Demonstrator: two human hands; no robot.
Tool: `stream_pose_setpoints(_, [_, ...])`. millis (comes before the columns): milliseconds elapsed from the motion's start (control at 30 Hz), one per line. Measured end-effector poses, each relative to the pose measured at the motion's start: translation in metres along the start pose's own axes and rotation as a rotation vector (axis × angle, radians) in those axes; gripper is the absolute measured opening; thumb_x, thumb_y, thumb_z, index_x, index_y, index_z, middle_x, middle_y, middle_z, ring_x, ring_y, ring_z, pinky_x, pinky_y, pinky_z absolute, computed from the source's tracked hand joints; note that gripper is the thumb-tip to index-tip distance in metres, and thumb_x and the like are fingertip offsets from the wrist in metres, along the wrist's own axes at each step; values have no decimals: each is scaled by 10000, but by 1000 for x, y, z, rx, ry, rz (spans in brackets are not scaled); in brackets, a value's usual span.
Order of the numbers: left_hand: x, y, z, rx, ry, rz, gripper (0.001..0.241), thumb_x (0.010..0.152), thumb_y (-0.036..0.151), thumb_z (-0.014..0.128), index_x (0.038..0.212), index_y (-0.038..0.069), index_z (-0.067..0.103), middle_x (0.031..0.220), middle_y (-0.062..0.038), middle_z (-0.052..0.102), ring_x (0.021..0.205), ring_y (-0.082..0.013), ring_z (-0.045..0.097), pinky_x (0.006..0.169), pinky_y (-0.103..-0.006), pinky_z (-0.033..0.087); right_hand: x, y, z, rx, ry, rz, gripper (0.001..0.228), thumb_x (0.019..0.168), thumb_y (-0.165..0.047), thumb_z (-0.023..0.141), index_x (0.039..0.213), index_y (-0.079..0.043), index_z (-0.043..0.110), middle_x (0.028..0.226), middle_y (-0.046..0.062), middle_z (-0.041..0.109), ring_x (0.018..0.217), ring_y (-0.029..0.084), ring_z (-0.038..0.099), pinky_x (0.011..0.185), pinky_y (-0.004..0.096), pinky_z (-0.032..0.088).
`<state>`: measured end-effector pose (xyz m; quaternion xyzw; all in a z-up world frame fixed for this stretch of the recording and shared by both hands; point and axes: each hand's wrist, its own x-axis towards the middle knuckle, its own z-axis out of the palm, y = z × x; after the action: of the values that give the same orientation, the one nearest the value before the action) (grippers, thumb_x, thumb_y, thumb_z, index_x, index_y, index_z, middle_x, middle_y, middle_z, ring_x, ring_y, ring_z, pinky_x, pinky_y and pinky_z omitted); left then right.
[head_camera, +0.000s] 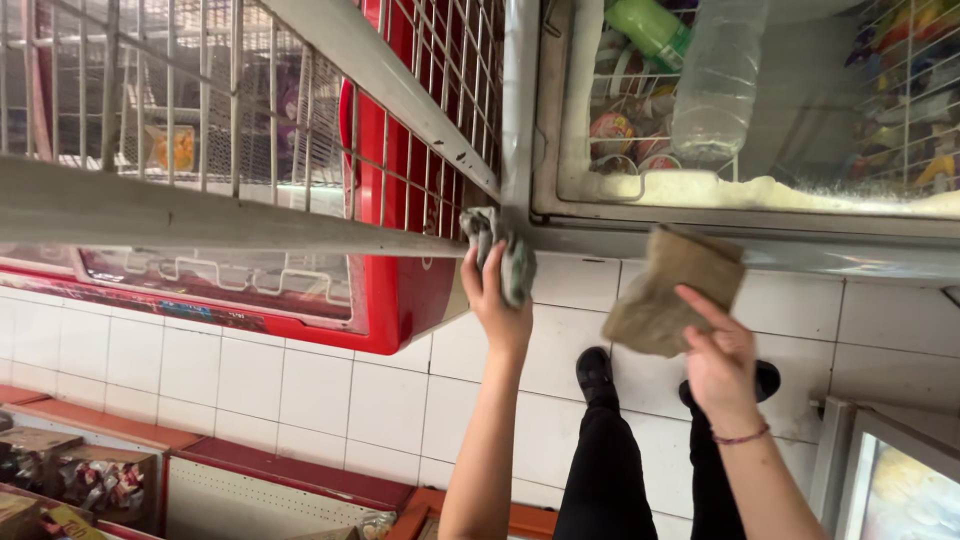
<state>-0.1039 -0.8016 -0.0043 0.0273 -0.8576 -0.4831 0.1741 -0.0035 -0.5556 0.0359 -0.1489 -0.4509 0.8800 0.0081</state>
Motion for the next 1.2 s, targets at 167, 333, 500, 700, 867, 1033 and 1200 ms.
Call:
stream_pose_setpoints(167, [13,21,40,179,-171,312,920,719,454,764,1498,110,417,1530,-341,294,1442,-552,211,1118,-698,187,4,-5,-22,-77,170,-117,514,927,20,537,1428,131,521,1460,184,561,1381,264,509,1220,409,349])
stream_pose_setpoints(333, [68,40,76,526,-312,463,745,925,349,662,1599,232,366,1568,-167,422,1580,-459,269,1278,-647,206,12,-7,-39,-64,196,-154,527,924,1,496,1432,139,522,1466,204,553,1385,276,505,1216,412,346])
stream_pose_setpoints(500, [142,55,125,231,-368,527,903,862,162,668,1652,131,233,1602,-198,413,1568,-467,271,1272,-663,204,27,-13,-48,-51,205,-229,529,926,-20,492,1424,155,516,1489,217,548,1411,293,504,1235,427,350])
stream_pose_setpoints(700, [167,80,187,140,-421,664,826,823,92,720,1550,222,349,1584,-112,427,1571,-412,289,1310,-632,177,37,-26,-62,-28,261,-327,507,958,-11,502,1441,145,520,1480,213,556,1390,298,532,1243,449,374])
stream_pose_setpoints(867, [110,74,147,145,-926,1022,790,913,58,636,1628,259,367,1624,-85,457,1576,-284,298,1282,-639,184,46,-44,-80,64,370,-407,338,1077,-16,525,1383,127,540,1448,189,565,1394,298,533,1294,496,409])
stream_pose_setpoints(1033, [177,72,176,386,-474,735,659,865,191,670,1484,275,460,1578,-71,488,1587,-342,294,1291,-676,186,42,-73,-94,-12,428,-476,436,1052,-51,471,1468,63,530,1539,161,529,1422,299,516,1256,499,423])
stream_pose_setpoints(1200, [161,125,261,333,-541,797,801,832,260,685,1557,208,346,1636,-99,367,1586,-361,216,1291,-651,198,22,-80,-109,-21,490,-542,522,1018,-69,435,1519,58,515,1582,164,513,1474,307,515,1284,493,430])
